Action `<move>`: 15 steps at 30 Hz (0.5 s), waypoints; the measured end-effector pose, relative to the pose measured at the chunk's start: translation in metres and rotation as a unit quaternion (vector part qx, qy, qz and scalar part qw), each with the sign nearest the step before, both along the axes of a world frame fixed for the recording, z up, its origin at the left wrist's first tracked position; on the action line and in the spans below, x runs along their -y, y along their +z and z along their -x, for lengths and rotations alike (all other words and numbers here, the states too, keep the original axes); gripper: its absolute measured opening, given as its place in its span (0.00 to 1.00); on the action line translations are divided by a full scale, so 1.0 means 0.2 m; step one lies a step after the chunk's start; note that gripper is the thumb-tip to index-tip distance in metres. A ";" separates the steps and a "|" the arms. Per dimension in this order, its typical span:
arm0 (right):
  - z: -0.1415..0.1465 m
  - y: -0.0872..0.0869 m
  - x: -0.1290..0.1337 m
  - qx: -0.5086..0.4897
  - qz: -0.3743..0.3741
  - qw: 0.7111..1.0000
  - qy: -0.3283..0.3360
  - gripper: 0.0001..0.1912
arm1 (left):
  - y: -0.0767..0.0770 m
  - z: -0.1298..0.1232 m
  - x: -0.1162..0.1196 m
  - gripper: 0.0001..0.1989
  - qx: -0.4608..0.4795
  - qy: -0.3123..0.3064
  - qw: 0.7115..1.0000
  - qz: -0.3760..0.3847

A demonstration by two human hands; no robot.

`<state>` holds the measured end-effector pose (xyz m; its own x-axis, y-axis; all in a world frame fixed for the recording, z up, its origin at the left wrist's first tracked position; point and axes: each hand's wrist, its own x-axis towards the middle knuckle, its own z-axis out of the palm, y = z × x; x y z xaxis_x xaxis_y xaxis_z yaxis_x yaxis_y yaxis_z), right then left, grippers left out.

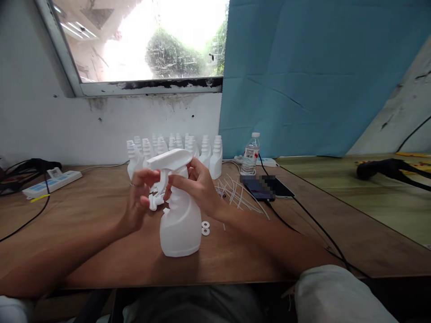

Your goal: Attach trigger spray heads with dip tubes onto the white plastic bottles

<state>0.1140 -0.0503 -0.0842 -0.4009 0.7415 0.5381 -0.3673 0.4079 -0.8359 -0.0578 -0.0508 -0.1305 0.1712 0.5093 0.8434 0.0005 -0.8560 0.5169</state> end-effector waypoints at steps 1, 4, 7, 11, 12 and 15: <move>0.01 -0.01 0.01 -0.002 0.001 1.000 -0.002 0.18 | 0.09 0.00 0.00 0.27 0.008 0.002 1.000 -0.019; 0.03 -0.02 0.02 0.000 -0.002 1.000 0.008 0.19 | 0.35 0.00 0.03 0.25 -0.090 -0.011 0.996 -0.015; 0.04 -0.03 0.01 -0.004 -0.010 1.000 0.023 0.18 | 0.52 0.01 0.09 0.18 -0.180 0.012 0.983 0.023; 0.05 -0.05 -0.01 0.002 -0.007 1.000 0.013 0.21 | 0.60 0.05 0.12 0.09 -0.160 0.058 0.985 0.016; 0.04 -0.05 -0.01 0.008 -0.007 1.000 0.012 0.21 | 0.60 0.07 0.12 0.08 -0.151 0.072 0.986 0.012; 0.04 -0.07 -0.02 0.005 -0.011 0.999 0.032 0.19 | 0.60 0.09 0.11 0.08 -0.156 0.090 0.984 0.002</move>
<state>0.1066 -0.0464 -0.0990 -0.4523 0.7025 0.5494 -0.3851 0.4018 -0.8308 -0.0765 -0.0733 -0.0101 0.3291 0.5578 0.7620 0.3106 -0.8260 0.4705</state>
